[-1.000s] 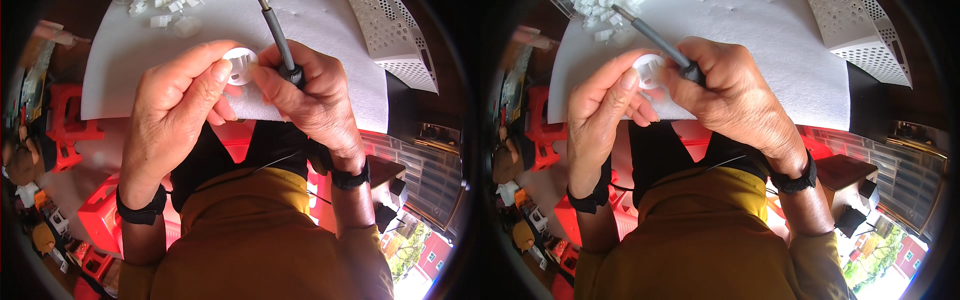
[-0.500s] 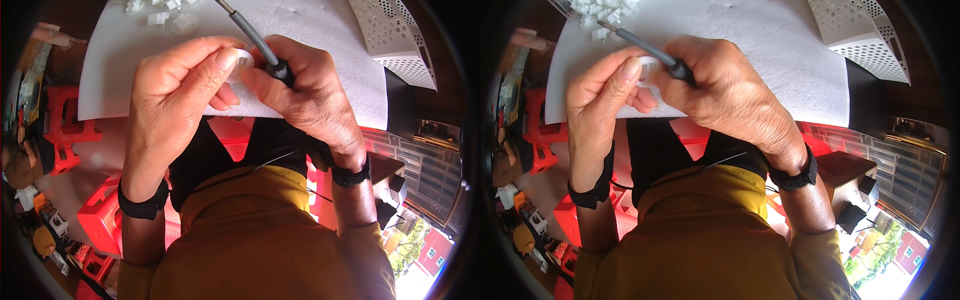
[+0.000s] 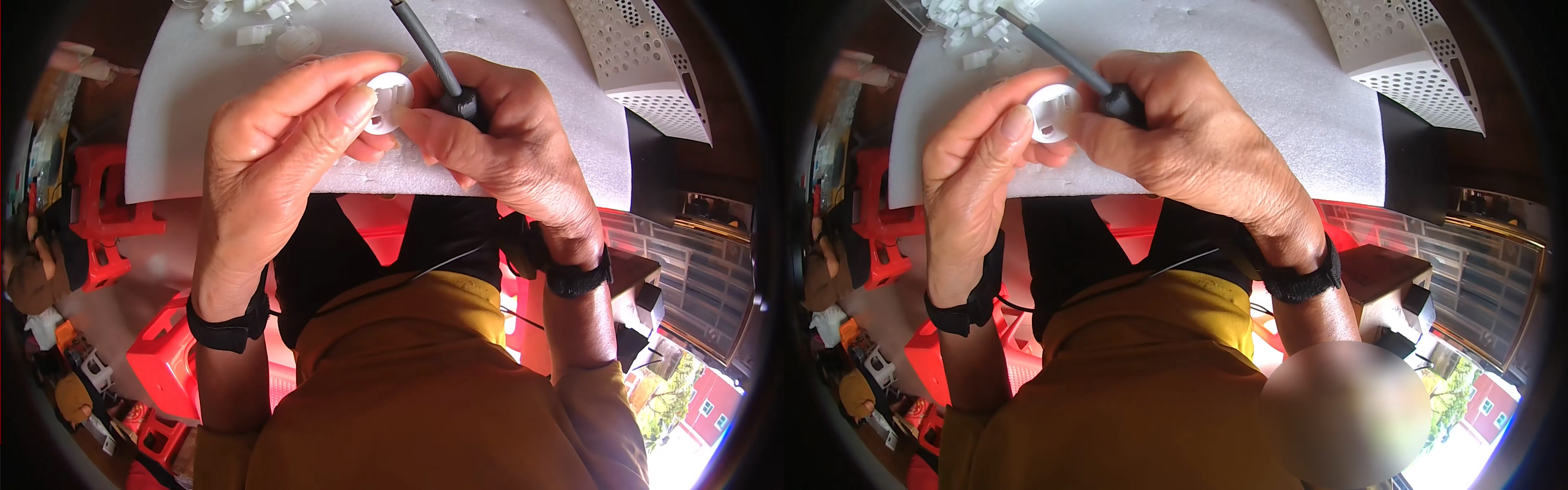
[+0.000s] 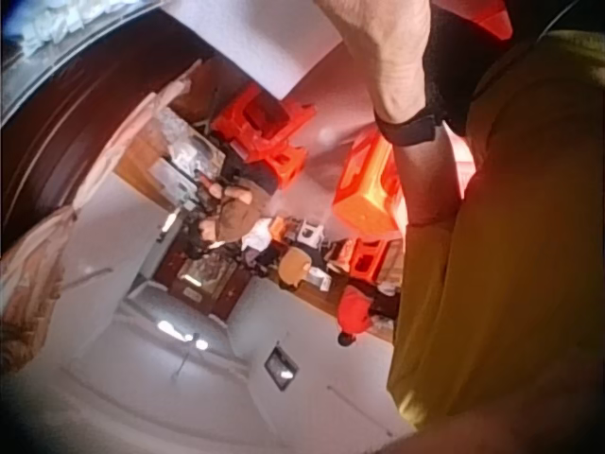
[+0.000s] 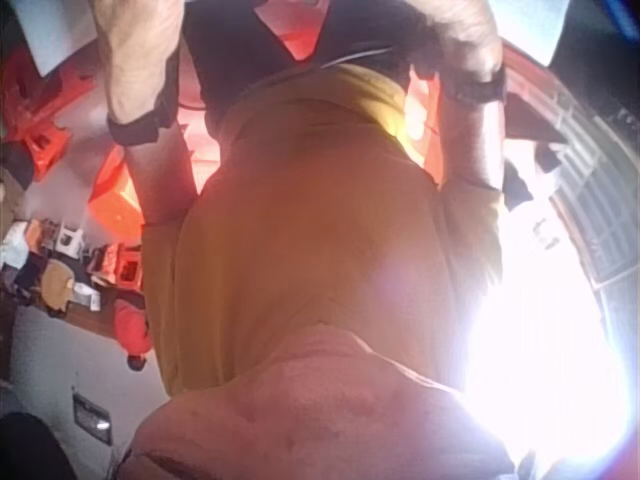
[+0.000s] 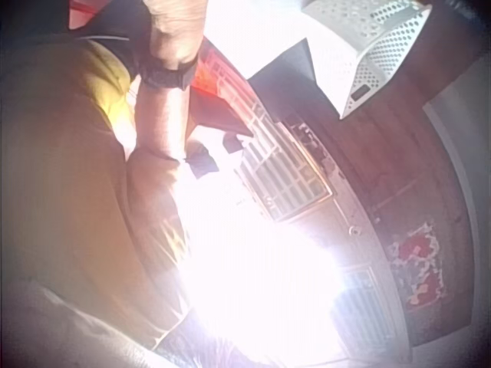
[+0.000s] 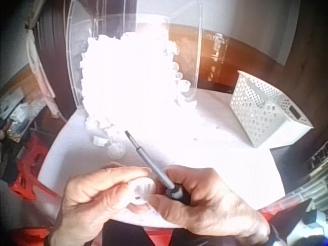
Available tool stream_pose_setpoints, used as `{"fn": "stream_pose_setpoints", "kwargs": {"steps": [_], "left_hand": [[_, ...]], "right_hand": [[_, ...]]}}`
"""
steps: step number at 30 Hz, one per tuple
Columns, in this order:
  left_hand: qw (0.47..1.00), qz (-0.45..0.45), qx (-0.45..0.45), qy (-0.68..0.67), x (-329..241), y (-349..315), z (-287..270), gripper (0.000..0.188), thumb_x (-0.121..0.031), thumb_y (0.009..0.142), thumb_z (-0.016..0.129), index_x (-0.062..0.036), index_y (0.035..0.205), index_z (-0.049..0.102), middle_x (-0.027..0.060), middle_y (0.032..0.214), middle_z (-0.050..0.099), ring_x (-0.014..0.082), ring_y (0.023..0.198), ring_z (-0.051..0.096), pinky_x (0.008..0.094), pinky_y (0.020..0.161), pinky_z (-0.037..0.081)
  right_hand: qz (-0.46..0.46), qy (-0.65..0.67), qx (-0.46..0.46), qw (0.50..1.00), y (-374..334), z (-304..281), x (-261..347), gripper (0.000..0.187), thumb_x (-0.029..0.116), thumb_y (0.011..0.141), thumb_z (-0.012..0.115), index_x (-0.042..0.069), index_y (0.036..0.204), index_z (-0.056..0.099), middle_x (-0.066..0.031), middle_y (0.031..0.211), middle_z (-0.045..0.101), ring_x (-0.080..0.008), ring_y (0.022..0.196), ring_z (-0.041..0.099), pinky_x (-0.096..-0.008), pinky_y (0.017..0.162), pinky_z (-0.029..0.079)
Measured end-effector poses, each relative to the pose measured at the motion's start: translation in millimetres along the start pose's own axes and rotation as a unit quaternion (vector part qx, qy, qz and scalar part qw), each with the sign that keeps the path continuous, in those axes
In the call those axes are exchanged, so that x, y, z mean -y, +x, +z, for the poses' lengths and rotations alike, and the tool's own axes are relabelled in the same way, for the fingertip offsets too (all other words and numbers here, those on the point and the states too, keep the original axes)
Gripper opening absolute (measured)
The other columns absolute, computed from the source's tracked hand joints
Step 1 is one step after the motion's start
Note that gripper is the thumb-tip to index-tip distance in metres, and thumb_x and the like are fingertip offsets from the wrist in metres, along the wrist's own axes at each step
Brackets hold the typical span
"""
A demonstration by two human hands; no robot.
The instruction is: Assembling small white plastic hardware components using a manual screwdriver.
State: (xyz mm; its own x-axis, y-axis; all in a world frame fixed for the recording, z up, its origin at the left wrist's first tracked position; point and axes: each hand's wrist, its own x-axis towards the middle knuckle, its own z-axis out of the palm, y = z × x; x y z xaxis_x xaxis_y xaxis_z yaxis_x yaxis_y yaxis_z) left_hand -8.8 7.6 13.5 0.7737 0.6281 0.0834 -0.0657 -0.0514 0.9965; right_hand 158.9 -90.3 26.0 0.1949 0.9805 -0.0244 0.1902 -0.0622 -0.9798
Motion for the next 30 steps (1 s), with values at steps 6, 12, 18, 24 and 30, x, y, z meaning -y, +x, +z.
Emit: {"fn": "stream_pose_setpoints", "kwargs": {"steps": [6, 12, 18, 24, 30], "left_hand": [[0.998, 0.053, 0.014, 0.006, 8, 3, -3, 0.031, -0.016, 0.097, 0.049, 0.0069, 0.117, 0.058, 0.012, 0.107, 0.063, 0.0155, 0.086, 0.062, 0.0264, 0.075, 0.051], [0.997, 0.074, 0.008, -0.002, 11, 4, -1, 0.03, -0.014, 0.097, 0.049, 0.0069, 0.114, 0.059, 0.0121, 0.104, 0.063, 0.0155, 0.084, 0.062, 0.0268, 0.075, 0.051], [0.999, 0.032, -0.018, -0.038, 10, 5, -1, 0.032, -0.016, 0.097, 0.048, 0.0084, 0.116, 0.057, 0.0124, 0.102, 0.064, 0.0147, 0.08, 0.063, 0.0267, 0.073, 0.052], [0.997, 0.015, -0.054, -0.052, 6, 3, 3, 0.034, -0.018, 0.098, 0.048, 0.0083, 0.117, 0.057, 0.0118, 0.098, 0.065, 0.0145, 0.075, 0.062, 0.0268, 0.07, 0.052], [0.996, -0.011, -0.07, -0.054, 4, 6, 7, 0.033, -0.018, 0.098, 0.048, 0.0078, 0.116, 0.058, 0.0116, 0.097, 0.065, 0.0142, 0.074, 0.062, 0.026, 0.067, 0.052]], "right_hand": [[0.037, -0.003, -0.007, 0.999, 2, 3, 7, 0.016, 0.015, 0.085, 0.068, 0.001, 0.089, 0.061, 0.0025, 0.062, 0.053, -0.0014, 0.048, 0.043, -0.0181, 0.042, 0.032], [0.069, -0.025, 0.006, 0.997, 2, 3, 15, 0.016, 0.014, 0.085, 0.068, 0.001, 0.092, 0.062, 0.0037, 0.061, 0.05, -0.0009, 0.048, 0.041, -0.0186, 0.041, 0.029], [0.055, -0.013, -0.042, 0.998, -5, -4, 16, 0.027, 0.024, 0.091, 0.058, -0.001, 0.102, 0.059, 0.0032, 0.065, 0.05, -0.0025, 0.053, 0.04, -0.0186, 0.048, 0.03], [0.031, -0.134, -0.006, 0.99, -36, -17, 27, 0.022, 0.012, 0.088, 0.057, -0.002, 0.105, 0.057, 0.0003, 0.074, 0.056, -0.0056, 0.064, 0.048, -0.0198, 0.058, 0.038], [-0.084, -0.235, -0.006, 0.968, -49, -21, 13, 0.021, -0.004, 0.081, 0.06, -0.005, 0.102, 0.06, -0.0059, 0.075, 0.059, -0.0111, 0.063, 0.055, -0.0244, 0.058, 0.043]]}}
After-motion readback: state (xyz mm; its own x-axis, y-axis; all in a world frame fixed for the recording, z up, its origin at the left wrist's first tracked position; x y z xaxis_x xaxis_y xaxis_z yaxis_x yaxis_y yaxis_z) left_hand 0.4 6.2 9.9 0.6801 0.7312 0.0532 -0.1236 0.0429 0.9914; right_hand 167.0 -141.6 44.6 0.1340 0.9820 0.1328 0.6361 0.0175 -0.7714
